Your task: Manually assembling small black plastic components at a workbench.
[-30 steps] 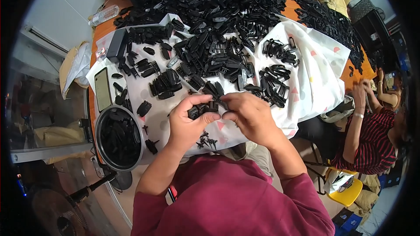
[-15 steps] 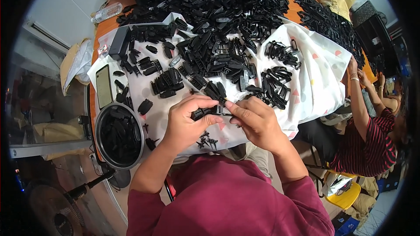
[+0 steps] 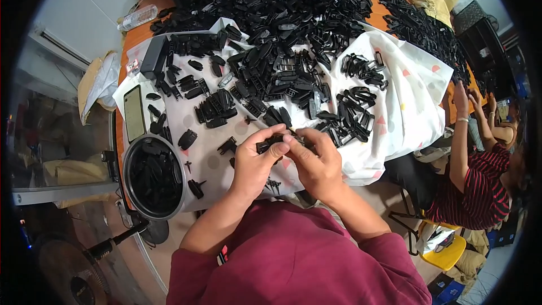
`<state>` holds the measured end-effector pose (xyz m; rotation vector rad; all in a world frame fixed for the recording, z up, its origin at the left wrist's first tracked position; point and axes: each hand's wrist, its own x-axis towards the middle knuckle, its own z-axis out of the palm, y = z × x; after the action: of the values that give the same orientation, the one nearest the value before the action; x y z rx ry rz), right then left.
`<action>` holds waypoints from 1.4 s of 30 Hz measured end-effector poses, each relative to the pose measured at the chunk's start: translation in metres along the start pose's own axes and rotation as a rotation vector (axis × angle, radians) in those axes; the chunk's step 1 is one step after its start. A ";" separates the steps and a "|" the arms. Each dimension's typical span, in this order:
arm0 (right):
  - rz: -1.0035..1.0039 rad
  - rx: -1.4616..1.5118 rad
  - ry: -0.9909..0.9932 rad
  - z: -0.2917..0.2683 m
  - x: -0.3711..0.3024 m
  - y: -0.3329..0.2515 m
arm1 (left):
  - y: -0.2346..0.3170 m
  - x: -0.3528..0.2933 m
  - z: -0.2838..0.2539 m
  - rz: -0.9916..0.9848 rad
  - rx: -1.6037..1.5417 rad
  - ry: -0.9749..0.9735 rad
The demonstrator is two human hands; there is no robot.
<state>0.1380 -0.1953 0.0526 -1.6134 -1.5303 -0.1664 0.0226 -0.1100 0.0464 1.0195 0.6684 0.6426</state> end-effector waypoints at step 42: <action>0.116 -0.428 -0.546 -0.004 -0.010 0.044 | -0.008 0.016 -0.094 0.082 0.680 0.088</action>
<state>0.1756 -0.1989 0.0272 -2.2114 -1.8898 0.0194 -0.0365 -0.0497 0.0017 1.6598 0.9578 0.5396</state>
